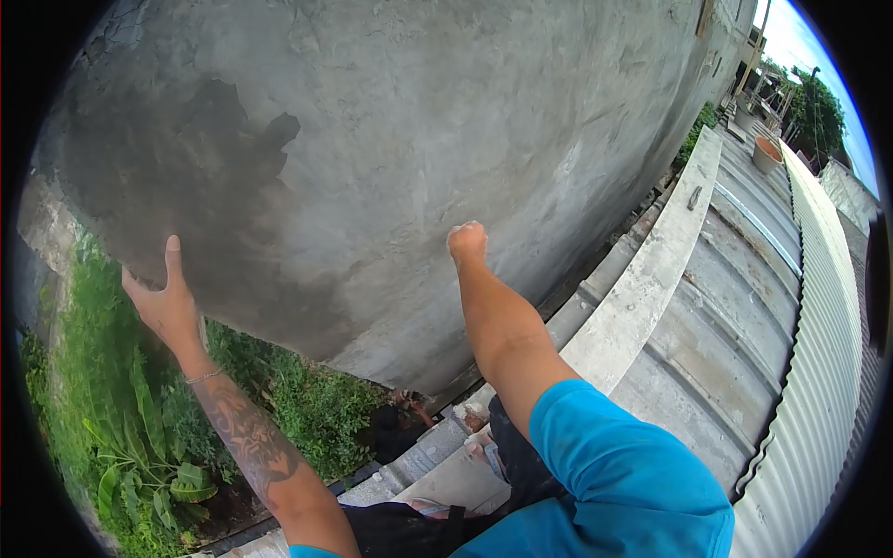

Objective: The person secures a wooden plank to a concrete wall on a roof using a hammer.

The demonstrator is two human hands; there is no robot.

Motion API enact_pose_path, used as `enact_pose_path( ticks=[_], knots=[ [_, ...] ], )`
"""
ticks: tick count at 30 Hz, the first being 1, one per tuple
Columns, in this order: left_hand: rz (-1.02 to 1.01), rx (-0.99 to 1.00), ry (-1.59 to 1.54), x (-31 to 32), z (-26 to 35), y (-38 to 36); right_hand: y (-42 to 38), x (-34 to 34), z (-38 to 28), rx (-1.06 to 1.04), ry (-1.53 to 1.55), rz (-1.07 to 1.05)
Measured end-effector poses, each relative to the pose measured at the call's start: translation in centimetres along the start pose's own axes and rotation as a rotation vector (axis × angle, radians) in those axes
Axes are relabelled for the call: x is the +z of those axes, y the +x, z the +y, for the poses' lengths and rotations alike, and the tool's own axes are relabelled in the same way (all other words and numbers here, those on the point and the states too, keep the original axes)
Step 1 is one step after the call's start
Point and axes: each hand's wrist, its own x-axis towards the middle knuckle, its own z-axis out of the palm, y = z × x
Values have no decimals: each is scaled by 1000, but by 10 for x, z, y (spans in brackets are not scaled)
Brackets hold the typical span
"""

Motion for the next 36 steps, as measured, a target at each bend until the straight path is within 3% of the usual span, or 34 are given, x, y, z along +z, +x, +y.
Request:
enact_pose_path(
  ticks=[2, 11, 17, 20, 23, 27, 30, 36],
  knots=[
    [-120, -58, -209, -11, -13, 16, 3, 7, 8, 14, -73, -48],
    [-122, -103, -318, -39, -51, 43, 29, 20, 15, -46, -387, -265],
    [-92, -43, -230, -36, -50, 41, 82, 36, 45, -91, -347, -223],
    [-71, -27, -188, -33, -56, 44, 84, 6, 34, 26, -233, -367],
    [-93, -52, -144, -35, -58, 47, 91, -24, 31, 112, -52, -353],
    [-70, -35, -314, -35, -54, 42, 108, -62, 33, 154, -69, -329],
    [-71, 16, -234, -35, -38, 31, 122, -76, 39, 157, -91, -285],
    [-66, 54, -262, -34, -36, 27, 131, -63, 41, 138, -113, -332]
  ],
)
